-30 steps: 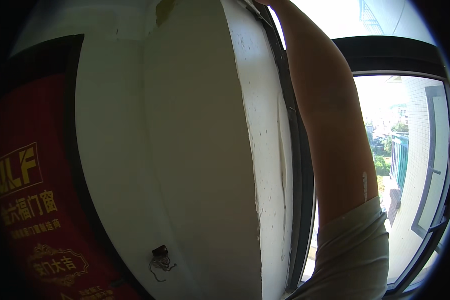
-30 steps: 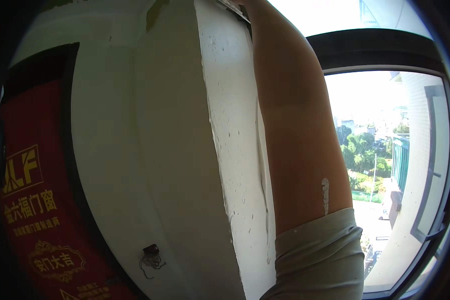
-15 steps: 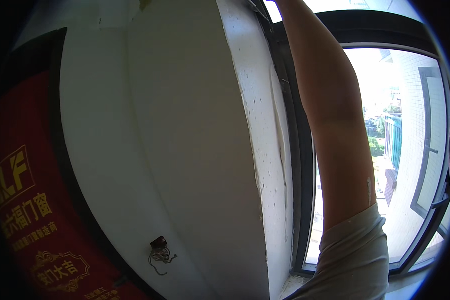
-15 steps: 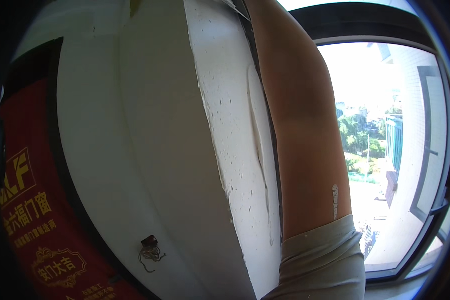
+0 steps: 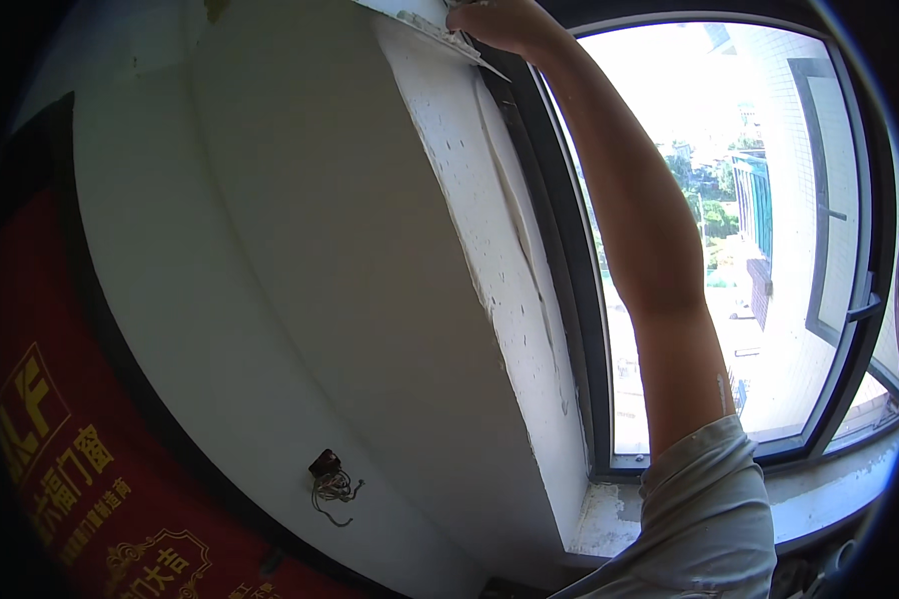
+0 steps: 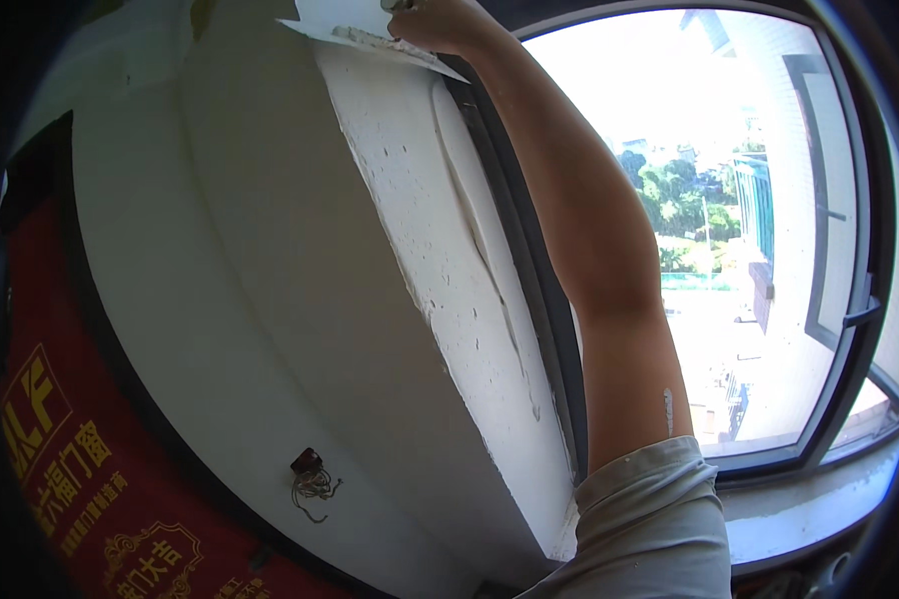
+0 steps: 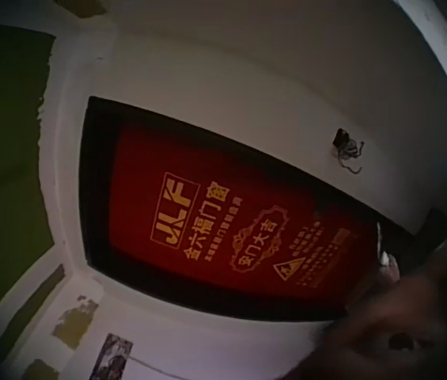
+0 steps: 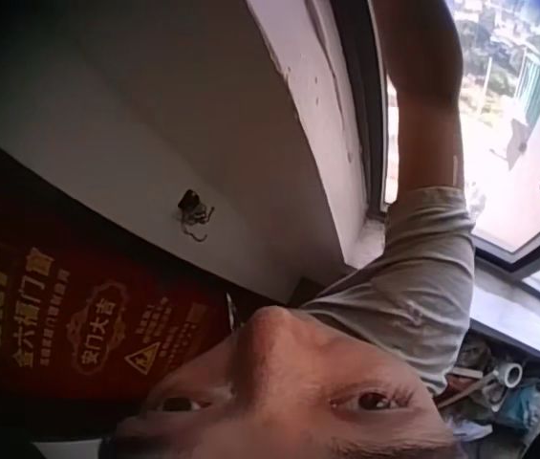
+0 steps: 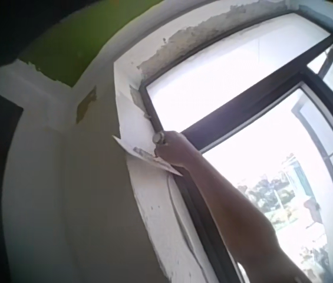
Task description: Plastering the wall surface around a window frame using a trowel and putty knife.
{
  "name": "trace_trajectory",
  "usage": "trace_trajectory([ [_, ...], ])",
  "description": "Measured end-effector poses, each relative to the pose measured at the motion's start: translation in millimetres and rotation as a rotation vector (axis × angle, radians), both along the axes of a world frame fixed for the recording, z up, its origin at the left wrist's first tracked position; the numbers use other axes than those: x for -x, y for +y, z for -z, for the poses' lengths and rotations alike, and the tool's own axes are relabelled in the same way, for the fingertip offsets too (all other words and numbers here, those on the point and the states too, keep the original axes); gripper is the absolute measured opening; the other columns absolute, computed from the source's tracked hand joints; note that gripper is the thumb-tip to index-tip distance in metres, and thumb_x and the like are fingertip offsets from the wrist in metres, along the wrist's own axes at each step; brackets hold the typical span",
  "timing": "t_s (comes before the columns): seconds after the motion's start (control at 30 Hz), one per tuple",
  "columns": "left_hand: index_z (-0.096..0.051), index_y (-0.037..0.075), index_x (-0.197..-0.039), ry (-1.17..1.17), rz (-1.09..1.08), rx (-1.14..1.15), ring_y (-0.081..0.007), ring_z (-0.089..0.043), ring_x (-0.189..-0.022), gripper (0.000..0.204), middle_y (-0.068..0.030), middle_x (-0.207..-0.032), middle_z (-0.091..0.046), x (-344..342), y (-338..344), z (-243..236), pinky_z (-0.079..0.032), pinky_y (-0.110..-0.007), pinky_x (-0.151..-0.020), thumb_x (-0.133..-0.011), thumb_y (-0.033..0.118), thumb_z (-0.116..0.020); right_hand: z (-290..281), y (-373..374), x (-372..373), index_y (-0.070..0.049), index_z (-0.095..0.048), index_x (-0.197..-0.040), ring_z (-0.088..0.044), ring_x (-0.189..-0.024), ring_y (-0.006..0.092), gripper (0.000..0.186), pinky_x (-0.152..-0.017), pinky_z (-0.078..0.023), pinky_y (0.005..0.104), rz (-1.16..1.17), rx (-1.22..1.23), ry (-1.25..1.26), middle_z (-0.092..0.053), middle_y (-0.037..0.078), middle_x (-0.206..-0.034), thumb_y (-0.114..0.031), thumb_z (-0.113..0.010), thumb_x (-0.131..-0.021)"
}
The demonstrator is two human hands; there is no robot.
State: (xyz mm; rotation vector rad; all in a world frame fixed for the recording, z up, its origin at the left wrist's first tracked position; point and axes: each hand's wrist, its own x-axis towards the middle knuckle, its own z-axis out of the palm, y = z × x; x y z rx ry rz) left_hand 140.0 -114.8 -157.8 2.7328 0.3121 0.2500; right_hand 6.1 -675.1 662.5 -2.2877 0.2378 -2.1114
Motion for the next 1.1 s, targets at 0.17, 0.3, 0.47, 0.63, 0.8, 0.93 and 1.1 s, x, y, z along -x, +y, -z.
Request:
trace_trajectory([
  [0.17,-0.074,0.007,-0.111,0.029,-0.013,-0.038,-0.0278,-0.062,-0.067,0.05,-0.013,-0.09,-0.071,0,18,-6,-0.053,-0.04,-0.067,-0.094,0.053,-0.063,50,14,4,-0.005,-0.069,-0.106,-0.067,-0.082,0.0279,0.021,-0.072,-0.051,0.0369,-0.017,-0.002,0.02,-0.071,0.015,-0.092,-0.011,-0.066,-0.086],
  [0.3,-0.074,0.007,-0.113,0.052,-0.026,-0.071,-0.0286,-0.063,-0.068,0.052,-0.0138,-0.091,-0.072,2,25,-10,-0.053,-0.04,-0.068,-0.094,0.054,-0.063,84,19,9,-0.006,-0.067,-0.099,-0.063,-0.074,0.0261,0.019,-0.065,-0.046,0.0352,-0.066,0.011,0.011,-0.07,0.013,-0.083,-0.009,-0.066,-0.081],
  [0.47,-0.074,0.007,-0.115,0.086,-0.055,-0.125,-0.0294,-0.064,-0.069,0.054,-0.0147,-0.092,-0.073,13,37,-17,-0.054,-0.041,-0.069,-0.094,0.055,-0.062,150,27,15,-0.007,-0.061,-0.089,-0.06,-0.067,0.0242,0.013,-0.058,-0.042,0.0352,-0.16,-0.024,0.015,-0.066,0.009,-0.076,-0.003,-0.065,-0.077],
  [0.63,-0.074,0.007,-0.117,0.12,-0.086,-0.173,-0.0303,-0.065,-0.07,0.056,-0.0157,-0.094,-0.073,23,32,-19,-0.055,-0.041,-0.07,-0.094,0.056,-0.062,226,26,10,-0.007,-0.059,-0.085,-0.061,-0.076,0.0254,0.019,-0.065,-0.046,0.0377,-0.139,-0.013,0.015,-0.064,0.008,-0.076,0.003,-0.066,-0.071],
  [0.8,-0.074,0.006,-0.119,0.139,-0.107,-0.216,-0.031,-0.066,-0.071,0.058,-0.0164,-0.095,-0.074,27,19,-21,-0.056,-0.041,-0.071,-0.094,0.057,-0.061,310,33,18,-0.011,-0.056,-0.085,-0.059,-0.095,0.0291,0.03,-0.077,-0.049,0.0412,-0.165,-0.098,0.065,-0.064,0.006,-0.09,0.001,-0.07,-0.061],
  [0.93,-0.074,0.005,-0.112,0.083,-0.144,-0.203,-0.032,-0.066,-0.071,0.049,-0.016,-0.092,-0.074,28,12,-20,-0.056,-0.041,-0.069,-0.09,0.049,-0.066,394,31,20,-0.013,-0.056,-0.084,-0.058,-0.106,0.0325,0.036,-0.086,-0.049,0.0432,-0.204,-0.095,0.097,-0.062,0.005,-0.097,0.0,-0.073,-0.056],
  [1.1,-0.074,0.004,-0.102,0.021,-0.193,-0.21,-0.0331,-0.067,-0.07,0.039,-0.0156,-0.089,-0.074,34,7,-20,-0.057,-0.041,-0.067,-0.086,0.04,-0.072,504,38,18,-0.014,-0.057,-0.082,-0.057,-0.115,0.0345,0.034,-0.101,-0.045,0.0521,-0.184,-0.177,0.07,-0.062,0.005,-0.099,-0.003,-0.076,-0.056],
])
